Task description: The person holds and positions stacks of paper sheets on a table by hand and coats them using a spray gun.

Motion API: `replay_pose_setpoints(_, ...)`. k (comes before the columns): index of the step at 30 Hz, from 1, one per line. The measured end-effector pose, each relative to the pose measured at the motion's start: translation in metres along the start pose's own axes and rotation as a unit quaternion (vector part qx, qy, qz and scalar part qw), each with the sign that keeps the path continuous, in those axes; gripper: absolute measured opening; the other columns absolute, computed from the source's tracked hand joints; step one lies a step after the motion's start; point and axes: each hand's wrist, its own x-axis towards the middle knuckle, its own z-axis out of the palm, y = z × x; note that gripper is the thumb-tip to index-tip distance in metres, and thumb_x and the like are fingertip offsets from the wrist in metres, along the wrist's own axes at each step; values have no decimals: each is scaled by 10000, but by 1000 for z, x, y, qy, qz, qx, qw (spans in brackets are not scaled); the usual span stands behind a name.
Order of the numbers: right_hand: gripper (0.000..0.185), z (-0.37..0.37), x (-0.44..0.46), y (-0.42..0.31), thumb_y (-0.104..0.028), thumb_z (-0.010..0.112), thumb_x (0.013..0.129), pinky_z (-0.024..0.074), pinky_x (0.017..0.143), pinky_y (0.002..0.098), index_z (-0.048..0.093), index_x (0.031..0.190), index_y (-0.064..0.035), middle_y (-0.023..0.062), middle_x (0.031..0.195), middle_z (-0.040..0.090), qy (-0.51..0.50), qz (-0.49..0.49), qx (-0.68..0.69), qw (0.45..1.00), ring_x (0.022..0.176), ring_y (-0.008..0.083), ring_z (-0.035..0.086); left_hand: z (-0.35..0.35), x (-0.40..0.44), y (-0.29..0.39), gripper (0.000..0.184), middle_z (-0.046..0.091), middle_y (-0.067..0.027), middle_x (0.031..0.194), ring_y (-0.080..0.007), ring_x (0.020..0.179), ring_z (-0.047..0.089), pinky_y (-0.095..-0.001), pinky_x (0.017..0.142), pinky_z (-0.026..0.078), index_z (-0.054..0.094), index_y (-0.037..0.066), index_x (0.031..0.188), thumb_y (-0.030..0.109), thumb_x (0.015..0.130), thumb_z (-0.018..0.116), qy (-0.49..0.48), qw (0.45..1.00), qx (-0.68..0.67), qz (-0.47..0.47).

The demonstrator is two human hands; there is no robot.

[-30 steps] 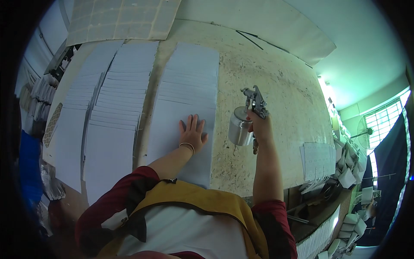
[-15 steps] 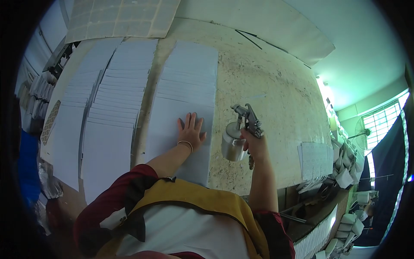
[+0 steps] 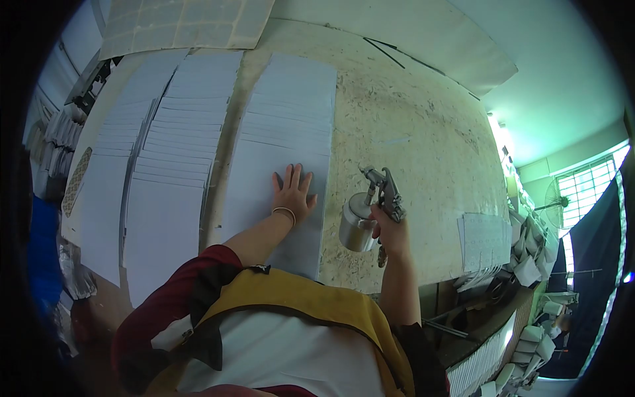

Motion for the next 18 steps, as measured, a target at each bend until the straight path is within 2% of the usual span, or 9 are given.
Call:
replay_pose_setpoints(5,118,-8,-17,1,-173,611,819,335,372,214,604,790,-58,11,657,587,-32,23,24,999,419,67,468,0,0,0,620,167,-160,1483,-327,1381,109,-633,1049,67,314,114,1395,432,876,432,-17,1000,6,2)
replay_pose_setpoints(10,107,-5,-27,15,-164,606,829,330,364,211,601,816,-57,6,643,580,5,19,21,1000,416,64,469,3,0,-1,619,188,-166,1474,-333,1378,124,-632,1050,75,335,117,1382,426,862,464,3,1000,6,3)
replay_pose_setpoints(14,117,4,-39,14,-169,602,846,329,360,210,598,826,-54,0,611,565,-71,24,26,997,404,65,465,2,1,0,615,192,-164,1471,-331,1377,126,-631,1051,80,336,116,1379,423,862,463,8,1000,3,2)
replay_pose_setpoints(18,120,9,-42,17,-171,601,851,328,360,208,597,820,-56,-2,608,561,-16,37,30,999,404,63,465,1,-1,0,613,191,-160,1472,-328,1378,127,-627,1053,82,334,117,1379,422,863,462,7,1000,3,1)
